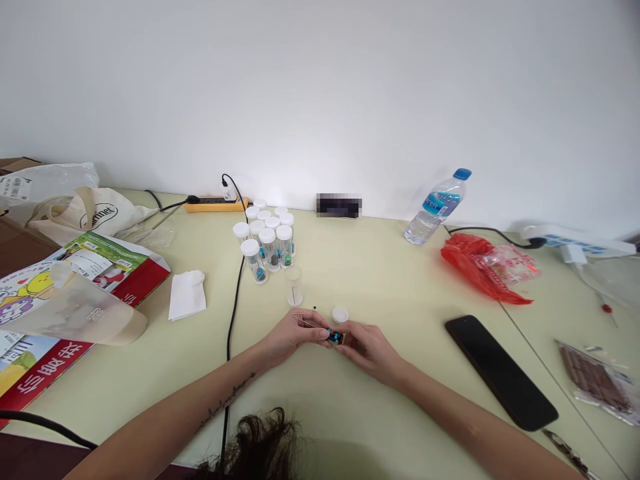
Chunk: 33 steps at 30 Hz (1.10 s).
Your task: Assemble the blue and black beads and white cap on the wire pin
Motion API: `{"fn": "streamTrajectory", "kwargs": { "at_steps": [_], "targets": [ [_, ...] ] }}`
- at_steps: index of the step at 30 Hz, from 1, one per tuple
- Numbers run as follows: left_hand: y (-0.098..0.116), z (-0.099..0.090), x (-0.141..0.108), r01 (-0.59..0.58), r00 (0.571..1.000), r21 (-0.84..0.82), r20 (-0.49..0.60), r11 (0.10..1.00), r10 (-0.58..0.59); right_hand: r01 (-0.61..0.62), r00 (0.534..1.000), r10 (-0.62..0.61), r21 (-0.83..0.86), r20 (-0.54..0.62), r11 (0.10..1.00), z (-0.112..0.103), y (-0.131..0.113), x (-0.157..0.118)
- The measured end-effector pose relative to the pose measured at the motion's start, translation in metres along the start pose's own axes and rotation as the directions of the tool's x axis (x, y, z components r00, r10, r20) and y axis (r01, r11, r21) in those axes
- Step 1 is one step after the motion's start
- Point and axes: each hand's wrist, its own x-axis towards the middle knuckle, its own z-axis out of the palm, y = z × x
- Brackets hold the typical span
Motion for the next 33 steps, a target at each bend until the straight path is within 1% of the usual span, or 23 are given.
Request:
{"fn": "streamTrajectory", "kwargs": {
  "at_steps": [12, 20, 28, 33],
  "targets": [
    [0.0009, 0.0001, -0.0006, 0.007, 1.000, -0.003, -0.010, 1.000, -0.007, 0.035, 0.999, -0.035, -0.001, -0.013, 0.999, -0.0011, -0.0007, 0.0011],
    [0.0026, 0.0016, -0.0014, 0.005, 1.000, -0.003, -0.005, 1.000, -0.005, 0.006, 1.000, -0.006, -0.001, -0.005, 1.000, 0.0006, 0.0008, -0.0002],
    [0.0020, 0.0002, -0.0017, -0.003, 1.000, -0.013, 0.009, 1.000, 0.003, 0.027, 1.000, -0.027, 0.008, -0.008, 1.000, -0.0008, -0.0002, 0.0008],
    [0.0026, 0.0011, -0.0014, -0.008, 1.000, -0.011, -0.001, 1.000, 0.008, 0.001, 1.000, -0.001, -0.002, 0.005, 1.000, -0.0006, -0.0004, 0.0006]
  ]
}}
